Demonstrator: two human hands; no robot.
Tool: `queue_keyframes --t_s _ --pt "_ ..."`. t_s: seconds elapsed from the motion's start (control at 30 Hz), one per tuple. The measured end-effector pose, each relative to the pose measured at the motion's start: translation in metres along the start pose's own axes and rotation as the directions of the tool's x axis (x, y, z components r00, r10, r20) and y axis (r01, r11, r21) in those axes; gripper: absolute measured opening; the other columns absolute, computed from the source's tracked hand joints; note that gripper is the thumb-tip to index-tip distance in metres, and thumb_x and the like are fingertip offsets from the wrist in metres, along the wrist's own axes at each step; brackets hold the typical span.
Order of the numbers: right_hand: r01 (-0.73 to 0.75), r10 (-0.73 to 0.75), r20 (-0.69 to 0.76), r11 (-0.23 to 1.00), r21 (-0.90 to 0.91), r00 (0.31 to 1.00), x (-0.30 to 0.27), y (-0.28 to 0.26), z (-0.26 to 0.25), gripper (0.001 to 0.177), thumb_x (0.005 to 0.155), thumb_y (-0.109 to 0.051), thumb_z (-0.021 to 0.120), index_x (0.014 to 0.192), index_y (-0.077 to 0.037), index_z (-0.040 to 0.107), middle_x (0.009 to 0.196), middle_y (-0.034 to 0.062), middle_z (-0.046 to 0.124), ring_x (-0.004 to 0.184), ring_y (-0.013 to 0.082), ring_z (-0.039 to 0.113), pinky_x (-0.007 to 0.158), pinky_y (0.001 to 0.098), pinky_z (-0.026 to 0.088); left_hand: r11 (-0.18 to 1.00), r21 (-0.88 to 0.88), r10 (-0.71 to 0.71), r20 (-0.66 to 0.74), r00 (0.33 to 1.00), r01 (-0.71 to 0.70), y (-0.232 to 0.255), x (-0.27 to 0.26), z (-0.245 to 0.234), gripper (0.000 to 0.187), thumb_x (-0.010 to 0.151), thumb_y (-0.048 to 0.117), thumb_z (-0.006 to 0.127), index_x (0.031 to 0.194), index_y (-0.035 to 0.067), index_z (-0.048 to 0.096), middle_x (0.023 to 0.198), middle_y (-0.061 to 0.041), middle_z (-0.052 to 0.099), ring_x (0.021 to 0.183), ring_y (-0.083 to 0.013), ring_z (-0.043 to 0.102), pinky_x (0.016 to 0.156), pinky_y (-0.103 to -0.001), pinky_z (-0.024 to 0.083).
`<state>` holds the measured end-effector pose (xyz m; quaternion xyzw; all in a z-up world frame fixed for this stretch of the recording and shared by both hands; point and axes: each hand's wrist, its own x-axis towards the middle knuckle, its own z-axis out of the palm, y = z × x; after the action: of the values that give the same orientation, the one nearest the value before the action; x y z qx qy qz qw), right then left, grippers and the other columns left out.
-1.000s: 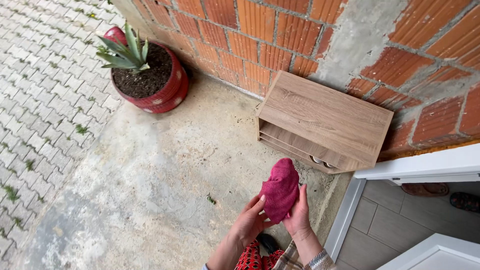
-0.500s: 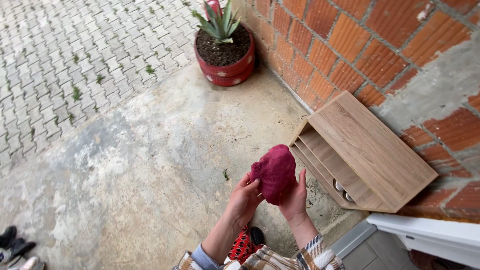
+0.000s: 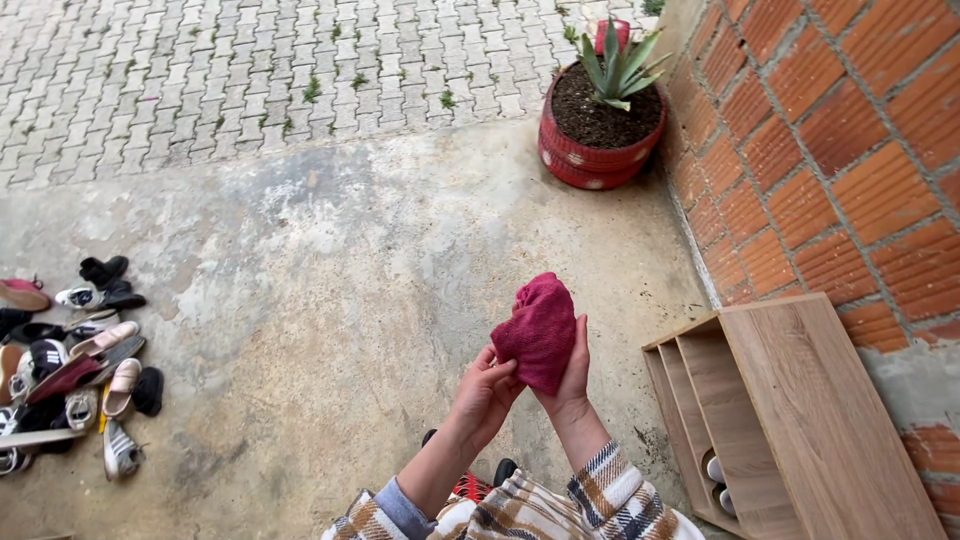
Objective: Cleaning various shoes with a cloth and organizing them into a wooden shoe rack
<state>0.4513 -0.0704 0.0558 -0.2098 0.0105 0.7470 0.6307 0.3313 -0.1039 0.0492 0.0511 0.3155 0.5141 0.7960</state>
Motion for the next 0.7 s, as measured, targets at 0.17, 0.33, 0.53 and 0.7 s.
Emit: queue_keyframes --t_s 0.17,0.33,0.53,0.7 --pt "-0.020 0.013 -0.054 0.992 -0.121 0.998 0.022 0.026 0.023 0.078 0.096 -0.065 0.044 0.138 -0.001 0.057 0.130 0.0204 0.064 0.115 0.0330 0.062 0.104 0.0474 0.047 0.993 -0.030 0.103 -0.195 0.975 -0.111 0.029 -0.005 -0.023 0.038 0.082 -0.018 0.066 0.107 0.008 0.054 0.100 -0.013 0.074 0.086 -0.0219 0.072 0.082 -0.035 0.062" --pt "-0.132 0.136 0.053 0.988 -0.076 0.989 0.038 0.060 0.054 0.081 0.094 -0.063 0.046 0.144 0.000 0.050 0.141 0.0206 0.057 0.126 0.0313 0.056 0.112 0.0457 0.040 0.983 0.061 0.183 -0.316 0.931 -0.173 0.070 -0.014 -0.044 0.038 0.080 -0.010 0.070 0.112 0.006 0.057 0.108 -0.012 0.068 0.092 -0.0211 0.068 0.080 -0.034 0.059" --pt "-0.227 0.221 -0.053 0.960 -0.165 0.974 0.064 0.104 0.060 0.072 0.098 -0.063 0.044 0.137 -0.003 0.058 0.132 0.0206 0.063 0.119 0.0345 0.060 0.108 0.0488 0.044 0.972 0.106 0.233 -0.408 0.883 -0.208 0.128 -0.034 -0.080 0.029 0.083 -0.002 0.068 0.109 0.008 0.060 0.109 -0.012 0.068 0.099 -0.0254 0.070 0.079 -0.036 0.055" --pt "-0.335 0.333 -0.041 0.927 -0.169 0.942 0.087 0.140 0.078 0.072 0.099 -0.060 0.045 0.140 -0.003 0.055 0.136 0.0208 0.060 0.124 0.0339 0.058 0.113 0.0471 0.041 0.956 0.099 0.291 -0.449 0.845 -0.277 0.165 -0.047 -0.127 0.022 0.086 -0.001 0.067 0.106 0.008 0.063 0.105 -0.009 0.069 0.092 -0.0233 0.070 0.073 -0.032 0.053"
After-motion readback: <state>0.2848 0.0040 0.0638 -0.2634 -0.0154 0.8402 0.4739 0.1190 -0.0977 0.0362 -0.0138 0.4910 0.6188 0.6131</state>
